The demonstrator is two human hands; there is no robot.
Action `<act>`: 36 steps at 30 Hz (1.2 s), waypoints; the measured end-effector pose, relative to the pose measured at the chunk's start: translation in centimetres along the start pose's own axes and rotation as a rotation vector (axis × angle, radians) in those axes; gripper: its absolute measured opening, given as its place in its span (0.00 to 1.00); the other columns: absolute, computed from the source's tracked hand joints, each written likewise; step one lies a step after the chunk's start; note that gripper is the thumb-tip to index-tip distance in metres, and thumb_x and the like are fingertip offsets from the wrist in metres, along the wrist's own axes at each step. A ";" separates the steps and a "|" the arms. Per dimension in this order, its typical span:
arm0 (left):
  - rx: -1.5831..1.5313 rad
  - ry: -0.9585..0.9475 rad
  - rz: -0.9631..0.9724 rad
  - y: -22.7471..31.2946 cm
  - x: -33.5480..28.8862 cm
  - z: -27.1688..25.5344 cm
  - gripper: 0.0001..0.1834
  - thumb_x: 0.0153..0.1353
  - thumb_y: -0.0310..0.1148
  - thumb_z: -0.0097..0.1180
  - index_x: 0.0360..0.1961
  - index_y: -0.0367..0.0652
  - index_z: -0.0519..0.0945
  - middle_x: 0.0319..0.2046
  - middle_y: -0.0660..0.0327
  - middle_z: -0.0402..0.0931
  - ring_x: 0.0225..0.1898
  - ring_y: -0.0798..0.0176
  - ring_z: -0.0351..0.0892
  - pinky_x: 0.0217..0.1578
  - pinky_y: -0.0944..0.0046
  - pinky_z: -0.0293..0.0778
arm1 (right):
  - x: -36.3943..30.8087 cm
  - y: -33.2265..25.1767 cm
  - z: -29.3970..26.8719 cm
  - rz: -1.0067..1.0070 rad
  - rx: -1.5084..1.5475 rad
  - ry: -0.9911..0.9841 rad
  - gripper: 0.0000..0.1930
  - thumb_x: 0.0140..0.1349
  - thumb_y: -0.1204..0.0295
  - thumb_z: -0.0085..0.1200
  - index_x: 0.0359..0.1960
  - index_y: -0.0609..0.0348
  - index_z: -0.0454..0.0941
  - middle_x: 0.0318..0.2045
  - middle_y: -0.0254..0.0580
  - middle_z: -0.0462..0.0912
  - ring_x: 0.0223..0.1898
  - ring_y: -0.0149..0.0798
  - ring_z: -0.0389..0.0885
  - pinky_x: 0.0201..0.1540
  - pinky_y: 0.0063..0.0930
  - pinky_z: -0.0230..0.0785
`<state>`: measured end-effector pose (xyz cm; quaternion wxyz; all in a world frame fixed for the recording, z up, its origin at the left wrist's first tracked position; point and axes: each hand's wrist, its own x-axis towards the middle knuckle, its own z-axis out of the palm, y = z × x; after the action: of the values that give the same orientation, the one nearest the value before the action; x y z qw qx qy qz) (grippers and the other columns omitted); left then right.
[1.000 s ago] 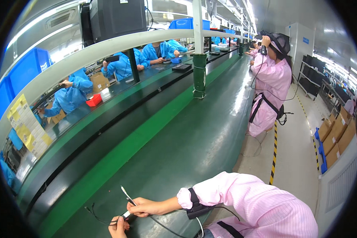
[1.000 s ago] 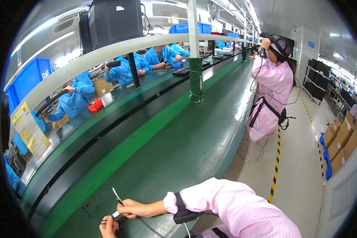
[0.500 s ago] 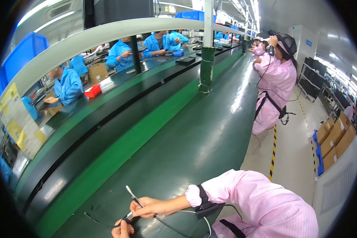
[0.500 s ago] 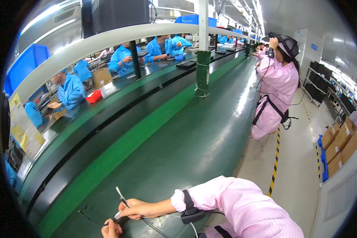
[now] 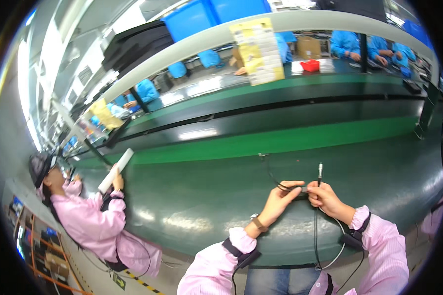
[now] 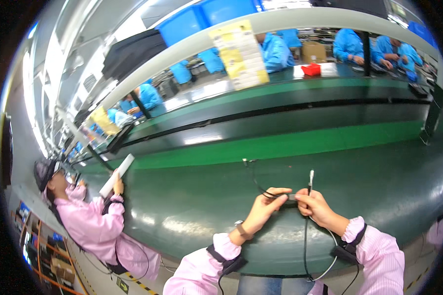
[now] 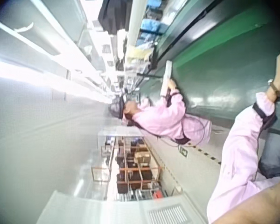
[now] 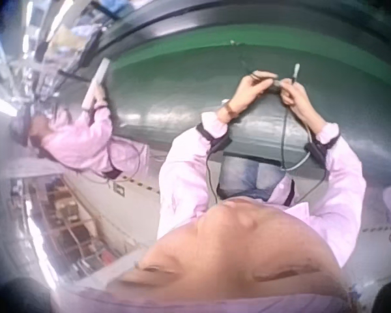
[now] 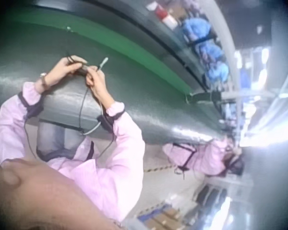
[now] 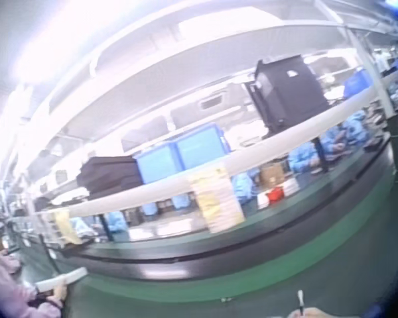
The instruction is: Manually assembling or inspecting small electronic components with cables on a factory production line.
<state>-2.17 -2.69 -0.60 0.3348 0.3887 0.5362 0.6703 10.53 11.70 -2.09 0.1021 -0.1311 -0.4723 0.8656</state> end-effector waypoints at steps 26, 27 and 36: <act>0.222 0.084 -0.139 3.0 -0.7 2.8 0.18 0.55 0.18 0.58 0.48 0.28 0.75 0.39 0.52 0.79 0.37 0.64 0.78 0.36 0.67 0.77 | 0.6 1.3 -1.6 0.057 0.164 -0.063 0.11 0.64 0.68 0.50 0.24 0.57 0.73 0.13 0.25 0.64 0.12 0.20 0.56 0.14 0.16 0.45; 0.235 0.074 -0.130 2.9 -0.7 2.8 0.18 0.55 0.18 0.58 0.48 0.28 0.75 0.40 0.52 0.79 0.38 0.64 0.78 0.38 0.67 0.77 | 0.7 1.6 -1.9 0.060 0.142 -0.069 0.10 0.64 0.68 0.50 0.25 0.57 0.73 0.13 0.25 0.64 0.12 0.20 0.56 0.14 0.16 0.45; 0.268 0.097 -0.096 2.5 -0.3 2.4 0.14 0.57 0.21 0.57 0.46 0.31 0.77 0.38 0.56 0.79 0.36 0.65 0.77 0.38 0.68 0.74 | 0.5 1.0 -1.7 0.027 0.079 -0.077 0.09 0.62 0.68 0.54 0.28 0.60 0.75 0.13 0.25 0.64 0.12 0.19 0.55 0.14 0.16 0.43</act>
<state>-0.02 -2.41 2.11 0.2851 0.3709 0.6545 0.5939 10.54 12.65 -3.89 0.0771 -0.1001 -0.4395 0.8893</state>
